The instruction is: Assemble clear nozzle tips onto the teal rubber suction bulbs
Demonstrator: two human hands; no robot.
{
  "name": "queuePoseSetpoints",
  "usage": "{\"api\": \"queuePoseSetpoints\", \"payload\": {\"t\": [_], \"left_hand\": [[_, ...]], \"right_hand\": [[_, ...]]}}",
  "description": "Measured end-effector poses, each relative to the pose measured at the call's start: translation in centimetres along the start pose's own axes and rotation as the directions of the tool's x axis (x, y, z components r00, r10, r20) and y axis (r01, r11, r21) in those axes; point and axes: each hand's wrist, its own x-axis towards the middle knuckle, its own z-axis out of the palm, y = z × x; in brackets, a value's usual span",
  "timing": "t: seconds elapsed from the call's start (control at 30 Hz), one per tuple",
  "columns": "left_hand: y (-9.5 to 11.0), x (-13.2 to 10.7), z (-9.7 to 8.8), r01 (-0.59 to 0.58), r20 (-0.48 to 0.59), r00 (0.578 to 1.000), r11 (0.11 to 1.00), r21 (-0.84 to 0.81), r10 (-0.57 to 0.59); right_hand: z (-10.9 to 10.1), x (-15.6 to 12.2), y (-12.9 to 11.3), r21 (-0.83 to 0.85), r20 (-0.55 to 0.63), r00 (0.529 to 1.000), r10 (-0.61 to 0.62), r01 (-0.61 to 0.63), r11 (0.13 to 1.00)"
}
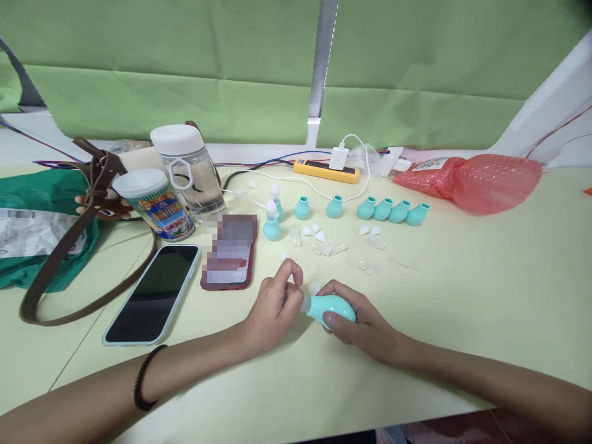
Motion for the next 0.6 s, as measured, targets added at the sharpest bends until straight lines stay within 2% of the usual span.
{"api": "queuePoseSetpoints", "payload": {"t": [0.07,0.17,0.23,0.3,0.4,0.47,0.5,0.53,0.6], "left_hand": [[0.0,0.0,0.1,-0.007,-0.015,1.0,0.999,0.043,0.007],[0.2,0.0,0.3,0.005,-0.036,0.999,0.998,0.062,-0.003],[0.3,0.0,0.4,0.011,-0.055,0.998,0.998,0.055,-0.008],[0.4,0.0,0.6,0.023,-0.084,0.996,0.999,0.043,-0.02],[0.4,-0.1,0.7,0.061,-0.095,0.994,0.998,-0.009,-0.062],[0.3,-0.1,0.7,0.088,-0.077,0.993,0.995,-0.051,-0.091],[0.3,-0.1,0.7,0.096,-0.067,0.993,0.993,-0.065,-0.1],[0.3,-0.1,0.7,0.102,-0.06,0.993,0.992,-0.074,-0.106],[0.1,-0.1,0.7,0.1,-0.059,0.993,0.992,-0.08,-0.105]], "right_hand": [[0.1,-0.1,-0.1,-0.192,-0.044,0.995,-0.085,0.075,0.979],[0.3,-0.3,-0.1,-0.472,-0.071,0.979,-0.19,0.134,0.871],[0.5,-0.3,0.2,-0.638,-0.094,0.949,-0.302,0.176,0.749],[0.8,-0.1,0.7,-0.77,-0.089,0.898,-0.43,0.212,0.602],[1.0,0.0,1.2,-0.887,-0.029,0.821,-0.57,0.241,0.393],[1.0,0.1,1.2,-0.917,0.011,0.797,-0.604,0.25,0.312],[1.0,0.1,1.1,-0.914,0.012,0.801,-0.598,0.251,0.318],[1.0,0.1,0.8,-0.9,-0.002,0.821,-0.571,0.248,0.36],[0.9,0.0,0.2,-0.825,-0.058,0.89,-0.453,0.213,0.523]]}}
